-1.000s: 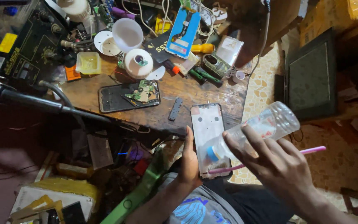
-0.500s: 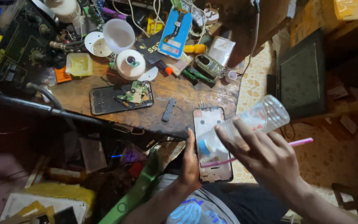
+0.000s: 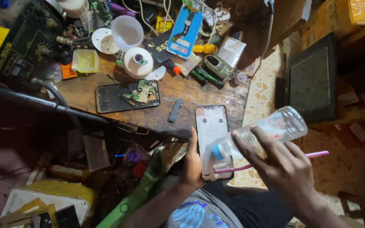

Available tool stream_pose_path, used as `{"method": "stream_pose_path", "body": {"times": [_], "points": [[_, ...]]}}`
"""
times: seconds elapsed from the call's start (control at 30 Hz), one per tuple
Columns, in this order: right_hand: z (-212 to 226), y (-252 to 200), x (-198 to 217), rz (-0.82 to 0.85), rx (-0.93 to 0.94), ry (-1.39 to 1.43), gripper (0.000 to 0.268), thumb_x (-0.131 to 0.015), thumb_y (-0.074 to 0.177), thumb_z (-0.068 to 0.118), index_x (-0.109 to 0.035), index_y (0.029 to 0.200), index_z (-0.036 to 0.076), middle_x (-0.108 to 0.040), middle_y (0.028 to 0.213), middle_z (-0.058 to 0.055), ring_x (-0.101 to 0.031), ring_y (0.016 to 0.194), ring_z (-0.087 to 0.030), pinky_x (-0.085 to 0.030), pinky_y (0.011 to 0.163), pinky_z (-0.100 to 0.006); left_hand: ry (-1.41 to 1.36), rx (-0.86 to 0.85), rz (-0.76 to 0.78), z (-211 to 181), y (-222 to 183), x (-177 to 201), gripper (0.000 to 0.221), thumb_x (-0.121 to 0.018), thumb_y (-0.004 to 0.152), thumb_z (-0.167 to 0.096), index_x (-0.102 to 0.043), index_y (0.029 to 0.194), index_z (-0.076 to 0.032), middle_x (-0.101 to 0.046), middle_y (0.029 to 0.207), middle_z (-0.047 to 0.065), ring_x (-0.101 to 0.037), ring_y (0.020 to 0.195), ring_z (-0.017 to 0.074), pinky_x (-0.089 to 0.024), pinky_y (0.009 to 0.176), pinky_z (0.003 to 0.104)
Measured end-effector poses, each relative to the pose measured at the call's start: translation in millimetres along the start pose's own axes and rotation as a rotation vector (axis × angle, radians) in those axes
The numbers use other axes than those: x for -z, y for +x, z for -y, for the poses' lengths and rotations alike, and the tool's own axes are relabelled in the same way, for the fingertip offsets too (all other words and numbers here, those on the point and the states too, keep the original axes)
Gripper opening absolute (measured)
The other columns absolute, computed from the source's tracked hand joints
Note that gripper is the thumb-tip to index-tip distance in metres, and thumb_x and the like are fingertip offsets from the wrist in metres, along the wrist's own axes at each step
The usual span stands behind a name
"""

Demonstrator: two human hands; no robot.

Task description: Cleaning and inspecting mobile phone components during a repair process

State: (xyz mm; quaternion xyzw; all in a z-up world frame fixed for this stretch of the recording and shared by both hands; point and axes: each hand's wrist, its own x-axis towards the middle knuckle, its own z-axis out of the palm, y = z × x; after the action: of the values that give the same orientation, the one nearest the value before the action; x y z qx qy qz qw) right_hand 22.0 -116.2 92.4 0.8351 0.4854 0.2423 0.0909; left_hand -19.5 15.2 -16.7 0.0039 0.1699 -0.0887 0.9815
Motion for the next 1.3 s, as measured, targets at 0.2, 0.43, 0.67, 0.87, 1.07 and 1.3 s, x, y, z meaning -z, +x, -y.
{"method": "stream_pose_path", "body": {"times": [0.2,0.43,0.67,0.87,1.07,1.3], "points": [[-11.3,-11.8,-15.6,0.005,-0.252,0.298,0.051,-0.063,0.069,0.001,-0.058,0.114,0.024,-0.055,0.116,-0.005,-0.057,0.068,-0.016,-0.049,0.064,-0.029,0.051,-0.004,-0.012,0.9,-1.4,9.3,0.073,-0.036,0.078,-0.061,-0.047,0.125,-0.007,-0.057,0.113,0.011,-0.057,0.092,0.0200,-0.046,0.077,0.030],[-14.0,5.8,-40.5,-0.189,-0.770,1.229,0.040,-0.058,0.074,-0.002,-0.043,0.111,-0.006,-0.054,0.098,-0.014,-0.057,0.082,-0.020,-0.057,0.073,-0.032,0.104,-0.147,-0.008,-17.8,-2.6,26.9,0.072,-0.033,0.081,-0.060,-0.052,0.115,-0.001,-0.060,0.102,0.017,-0.061,0.087,0.0293,-0.049,0.071,0.035],[4.4,18.7,-107.1,-0.299,-0.969,1.349,0.051,-0.073,0.063,-0.006,-0.051,0.108,0.005,-0.058,0.094,-0.013,-0.054,0.080,-0.023,-0.050,0.065,-0.035,0.111,-0.272,-0.193,-32.3,-12.2,5.2,0.066,-0.042,0.082,-0.054,-0.056,0.104,0.008,-0.059,0.097,0.029,-0.061,0.081,0.0407,-0.050,0.074,0.046],[5.6,5.1,-141.8,-0.266,-1.012,1.375,0.050,-0.072,0.067,-0.003,-0.046,0.109,0.008,-0.057,0.091,-0.008,-0.048,0.063,-0.014,-0.047,0.054,-0.028,0.061,-0.246,-0.137,-39.1,-9.3,11.2,0.064,-0.042,0.082,-0.055,-0.054,0.110,0.001,-0.058,0.103,0.027,-0.060,0.086,0.0404,-0.048,0.079,0.047],[0.1,11.1,-111.5,-0.170,-1.002,1.331,0.047,-0.073,0.064,-0.002,-0.052,0.106,0.005,-0.055,0.086,-0.004,-0.040,0.050,-0.006,-0.035,0.040,-0.016,0.049,-0.223,-0.108,-34.0,-6.2,10.1,0.060,-0.042,0.082,-0.052,-0.054,0.112,-0.001,-0.057,0.104,0.028,-0.058,0.089,0.0419,-0.046,0.080,0.050],[8.9,-16.5,-69.1,-0.045,-0.956,1.269,0.054,-0.042,0.080,0.030,-0.034,0.124,0.001,-0.047,0.098,-0.018,-0.040,0.070,-0.020,-0.038,0.059,-0.032,0.091,-0.269,-0.080,-30.9,-4.9,12.7,0.060,-0.041,0.082,-0.052,-0.053,0.113,-0.002,-0.059,0.101,0.022,-0.061,0.082,0.0352,-0.048,0.072,0.041]]}}
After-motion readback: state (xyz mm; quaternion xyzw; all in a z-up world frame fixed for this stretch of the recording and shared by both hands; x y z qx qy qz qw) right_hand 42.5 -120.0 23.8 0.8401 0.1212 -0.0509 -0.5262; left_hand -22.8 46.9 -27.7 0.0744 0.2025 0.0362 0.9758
